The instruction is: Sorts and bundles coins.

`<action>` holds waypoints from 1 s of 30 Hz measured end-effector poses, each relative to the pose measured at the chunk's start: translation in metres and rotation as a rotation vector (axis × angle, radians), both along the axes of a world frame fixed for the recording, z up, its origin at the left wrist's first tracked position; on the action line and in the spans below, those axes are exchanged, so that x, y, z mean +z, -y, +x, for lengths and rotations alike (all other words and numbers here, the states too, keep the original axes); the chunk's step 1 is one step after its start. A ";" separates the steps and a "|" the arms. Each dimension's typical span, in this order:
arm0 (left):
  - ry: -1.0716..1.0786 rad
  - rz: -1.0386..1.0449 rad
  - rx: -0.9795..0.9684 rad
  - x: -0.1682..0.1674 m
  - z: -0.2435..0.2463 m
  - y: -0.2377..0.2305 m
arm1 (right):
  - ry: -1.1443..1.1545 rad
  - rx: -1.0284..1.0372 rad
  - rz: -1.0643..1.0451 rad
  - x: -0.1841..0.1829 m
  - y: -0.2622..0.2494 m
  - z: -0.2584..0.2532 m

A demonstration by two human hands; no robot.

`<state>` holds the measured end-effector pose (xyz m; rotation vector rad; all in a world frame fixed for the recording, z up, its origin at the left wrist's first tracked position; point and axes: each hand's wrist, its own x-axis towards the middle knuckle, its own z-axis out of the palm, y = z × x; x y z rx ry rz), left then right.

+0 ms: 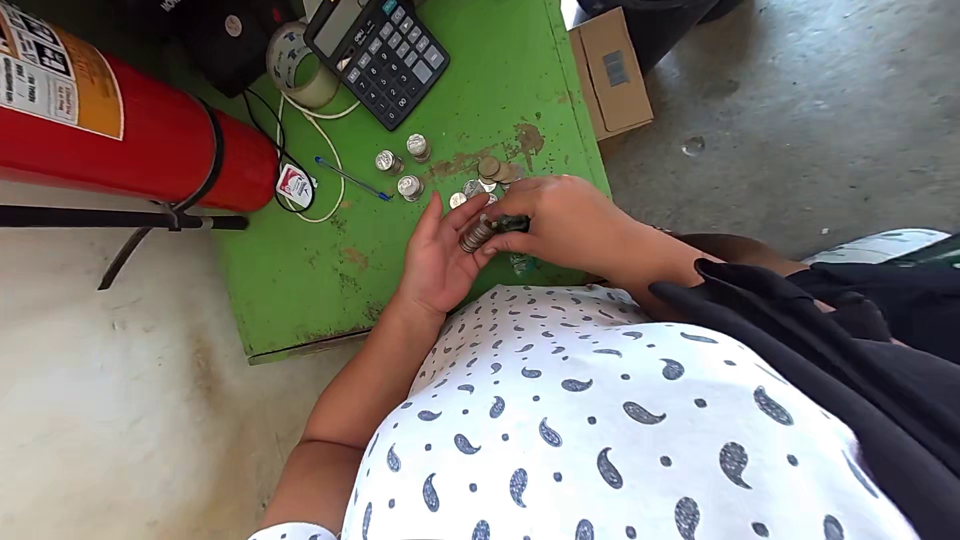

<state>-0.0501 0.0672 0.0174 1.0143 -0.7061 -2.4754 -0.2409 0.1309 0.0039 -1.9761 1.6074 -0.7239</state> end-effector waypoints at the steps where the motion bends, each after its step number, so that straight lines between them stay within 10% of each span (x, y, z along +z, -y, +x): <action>1: -0.008 -0.008 -0.025 0.003 0.001 0.000 | 0.007 -0.018 0.046 0.003 0.000 -0.001; 30: -0.090 -0.330 -0.187 0.045 0.029 -0.006 | 0.192 -0.084 -0.172 0.026 -0.013 0.007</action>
